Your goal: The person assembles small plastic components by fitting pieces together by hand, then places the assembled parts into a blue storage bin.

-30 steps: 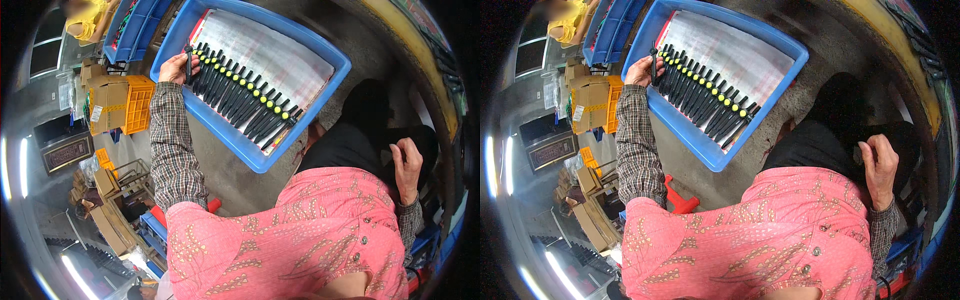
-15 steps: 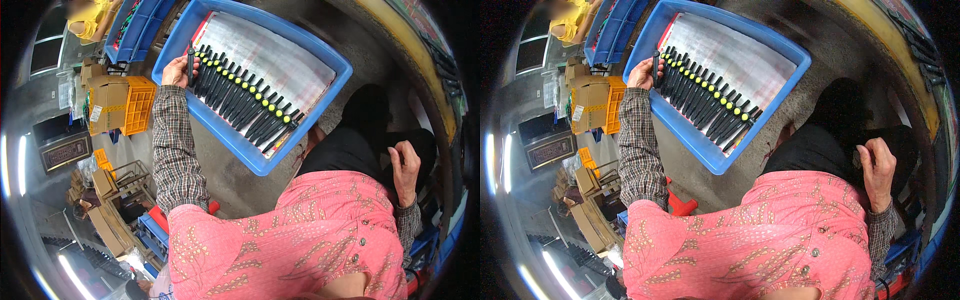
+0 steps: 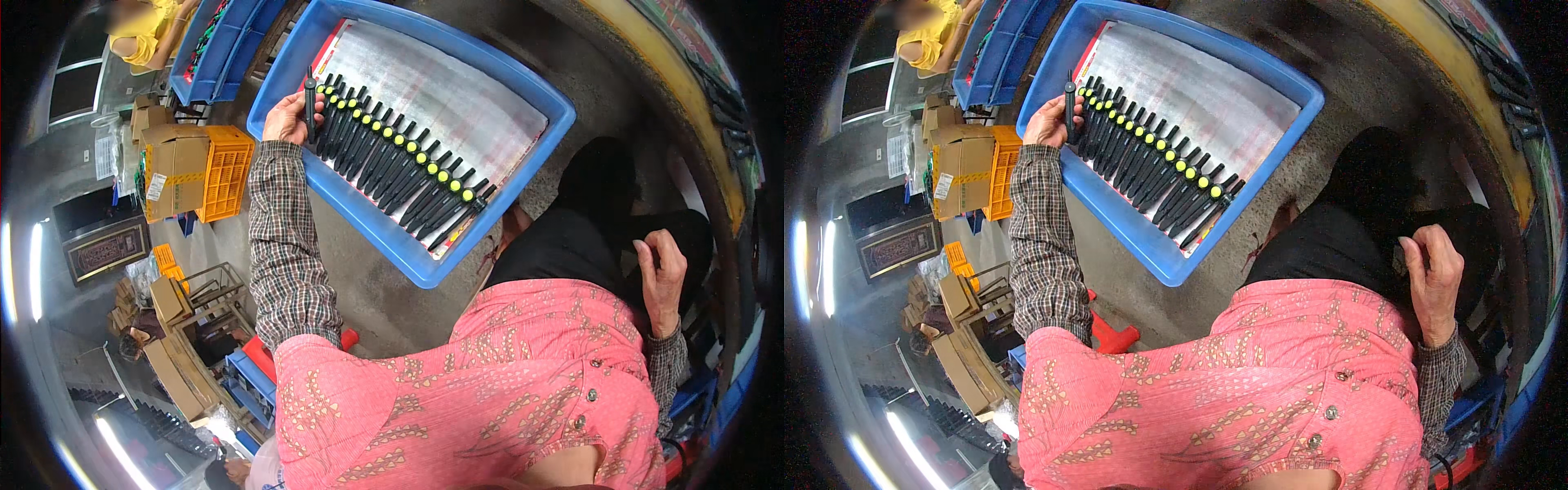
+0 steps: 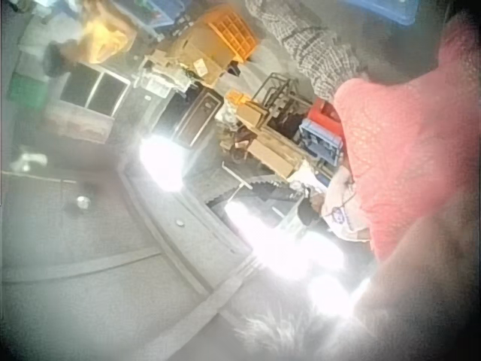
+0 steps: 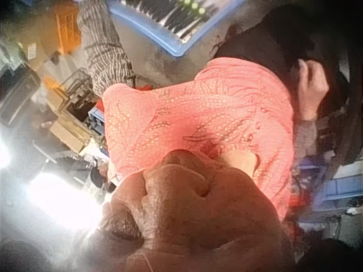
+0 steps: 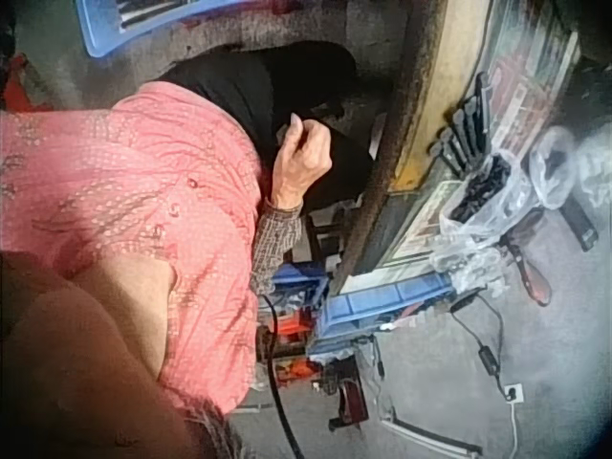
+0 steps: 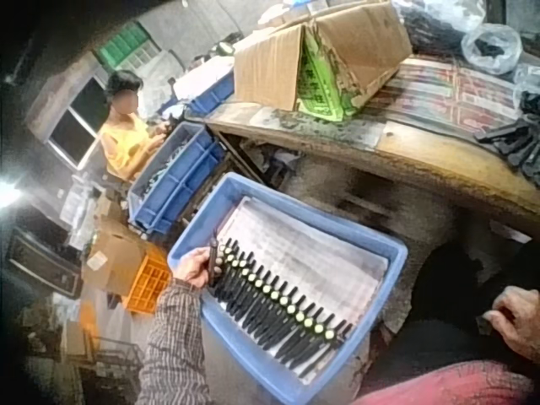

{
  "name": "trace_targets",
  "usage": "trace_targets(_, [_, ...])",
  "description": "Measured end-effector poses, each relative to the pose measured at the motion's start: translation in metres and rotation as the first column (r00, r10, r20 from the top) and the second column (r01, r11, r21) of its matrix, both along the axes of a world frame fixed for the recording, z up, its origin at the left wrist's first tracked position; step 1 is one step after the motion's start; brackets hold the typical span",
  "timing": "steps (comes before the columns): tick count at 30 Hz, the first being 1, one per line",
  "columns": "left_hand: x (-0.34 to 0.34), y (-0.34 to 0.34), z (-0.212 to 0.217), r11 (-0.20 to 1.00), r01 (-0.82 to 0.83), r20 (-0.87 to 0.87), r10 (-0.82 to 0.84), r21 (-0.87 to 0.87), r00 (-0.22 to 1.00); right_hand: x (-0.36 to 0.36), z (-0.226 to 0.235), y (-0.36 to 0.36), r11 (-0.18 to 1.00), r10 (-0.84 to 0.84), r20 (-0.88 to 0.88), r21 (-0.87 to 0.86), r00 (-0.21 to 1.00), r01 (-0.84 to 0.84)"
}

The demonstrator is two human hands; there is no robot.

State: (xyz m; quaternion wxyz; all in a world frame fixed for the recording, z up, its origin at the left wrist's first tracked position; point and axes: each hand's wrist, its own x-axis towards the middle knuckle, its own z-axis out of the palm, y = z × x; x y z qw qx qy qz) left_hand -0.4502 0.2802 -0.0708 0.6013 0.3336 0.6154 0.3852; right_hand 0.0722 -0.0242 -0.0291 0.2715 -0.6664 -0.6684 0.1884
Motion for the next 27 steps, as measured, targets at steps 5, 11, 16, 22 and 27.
trace_targets(5, [0.006, 0.000, 0.002, 0.999, -0.029, -0.020, 0.029, 0.026, 0.999, 0.001, -0.001, -0.001, 1.000, -0.006, 0.000, 0.004, 1.000, 0.006])
trace_targets(11, [-0.005, 0.008, -0.007, 0.977, 0.001, -0.392, 0.084, 0.211, 0.916, 0.001, -0.002, 0.000, 1.000, 0.004, -0.010, 0.022, 1.000, -0.004])
trace_targets(16, [-0.025, 0.025, -0.026, 0.943, 0.204, -0.717, 0.050, 0.263, 0.695, 0.001, 0.000, 0.000, 1.000, -0.001, -0.007, 0.021, 1.000, 0.001])
trace_targets(22, [-0.034, 0.035, -0.036, 0.911, 0.362, -0.893, 0.015, 0.198, 0.449, 0.002, 0.000, -0.001, 1.000, -0.005, 0.009, 0.013, 1.000, 0.004])
trace_targets(27, [-0.026, 0.031, -0.027, 0.905, 0.408, -0.956, -0.006, 0.120, 0.292, 0.002, 0.001, 0.000, 1.000, 0.003, 0.018, 0.029, 1.000, -0.003])
